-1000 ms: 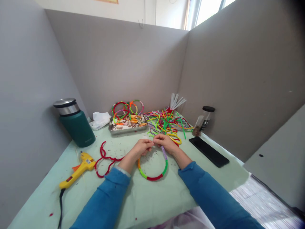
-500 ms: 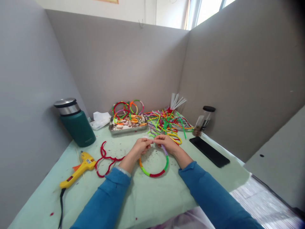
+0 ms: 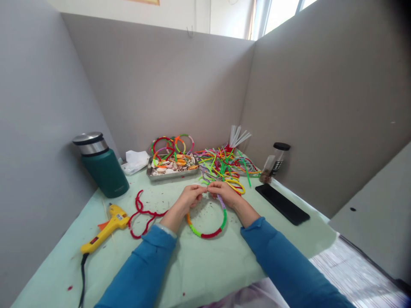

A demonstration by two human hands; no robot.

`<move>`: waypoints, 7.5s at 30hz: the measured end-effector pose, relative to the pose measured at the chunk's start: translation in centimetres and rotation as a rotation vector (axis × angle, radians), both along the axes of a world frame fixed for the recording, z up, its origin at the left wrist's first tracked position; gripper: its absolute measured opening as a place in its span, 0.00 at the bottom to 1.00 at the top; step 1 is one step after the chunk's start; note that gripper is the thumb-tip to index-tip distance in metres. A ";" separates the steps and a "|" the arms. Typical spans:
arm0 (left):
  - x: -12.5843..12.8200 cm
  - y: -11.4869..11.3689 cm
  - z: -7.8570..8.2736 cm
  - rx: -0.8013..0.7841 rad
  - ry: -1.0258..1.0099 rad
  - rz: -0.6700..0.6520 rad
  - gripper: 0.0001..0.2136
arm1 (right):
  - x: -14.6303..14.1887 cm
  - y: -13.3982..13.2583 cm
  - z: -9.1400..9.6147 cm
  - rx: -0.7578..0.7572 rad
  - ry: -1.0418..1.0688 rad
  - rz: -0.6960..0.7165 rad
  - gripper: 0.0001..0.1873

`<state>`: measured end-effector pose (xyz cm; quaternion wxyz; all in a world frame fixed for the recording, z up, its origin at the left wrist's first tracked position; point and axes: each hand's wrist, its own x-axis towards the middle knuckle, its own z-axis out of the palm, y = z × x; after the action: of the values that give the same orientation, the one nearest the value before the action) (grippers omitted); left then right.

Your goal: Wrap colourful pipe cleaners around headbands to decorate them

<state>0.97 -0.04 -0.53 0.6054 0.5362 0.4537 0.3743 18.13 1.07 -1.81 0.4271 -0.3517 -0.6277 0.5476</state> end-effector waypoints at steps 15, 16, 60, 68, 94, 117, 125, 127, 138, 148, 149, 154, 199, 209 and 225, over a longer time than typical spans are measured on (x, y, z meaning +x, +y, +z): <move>-0.3 -0.1 0.2 -0.023 0.068 -0.101 0.16 | 0.2 0.4 -0.7 -0.027 0.005 -0.034 0.14; -0.3 -0.1 0.2 -0.024 0.072 -0.107 0.16 | 0.2 0.4 -0.7 -0.027 0.003 -0.033 0.14; 0.0 -0.3 0.2 0.006 0.118 -0.162 0.14 | -0.1 0.0 -0.5 0.064 -0.026 -0.065 0.14; 0.1 -0.1 -0.2 0.006 0.077 -0.078 0.11 | -0.3 -0.1 -0.3 0.109 -0.031 -0.095 0.13; 0.2 -0.4 0.2 0.007 0.040 0.006 0.15 | -0.3 -0.2 0.0 0.047 -0.009 -0.058 0.12; 0.4 -0.1 -0.5 0.058 0.110 -0.035 0.12 | -0.7 -0.1 -0.3 0.102 -0.069 -0.141 0.10; 0.5 -0.1 -0.3 0.012 0.103 0.015 0.10 | -0.8 -0.1 -0.2 0.227 -0.118 -0.196 0.09; 0.6 -0.2 -0.1 -0.016 0.080 0.035 0.10 | -0.7 0.0 -0.2 0.226 -0.116 -0.191 0.09; 0.8 -0.5 0.5 -0.050 0.050 0.100 0.12 | -0.7 0.1 -0.4 0.162 -0.036 -0.149 0.11; 0.5 -0.3 0.5 -0.037 0.034 0.097 0.12 | -0.5 -0.4 0.0 0.105 -0.020 -0.099 0.12; 0.6 -0.3 0.5 -0.038 0.036 0.097 0.12 | -0.5 -0.3 0.0 0.103 -0.024 -0.096 0.12; 0.5 -0.3 0.4 -0.028 0.053 0.086 0.12 | -0.4 0.0 -0.4 0.095 -0.034 -0.059 0.11; 0.4 0.0 0.0 0.054 0.086 0.088 0.13 | -0.5 0.1 -0.7 0.138 -0.080 -0.102 0.12; 0.6 0.2 -0.3 0.045 0.113 0.107 0.15 | -0.8 -0.1 -0.4 0.174 -0.101 -0.159 0.12; 0.5 0.0 0.1 0.033 0.067 0.115 0.17 | -0.7 -0.2 -0.5 0.133 -0.055 -0.099 0.12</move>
<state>1.45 -0.04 -0.45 0.5586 0.5313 0.4975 0.3978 17.38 0.86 -2.30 0.4589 -0.3680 -0.6560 0.4730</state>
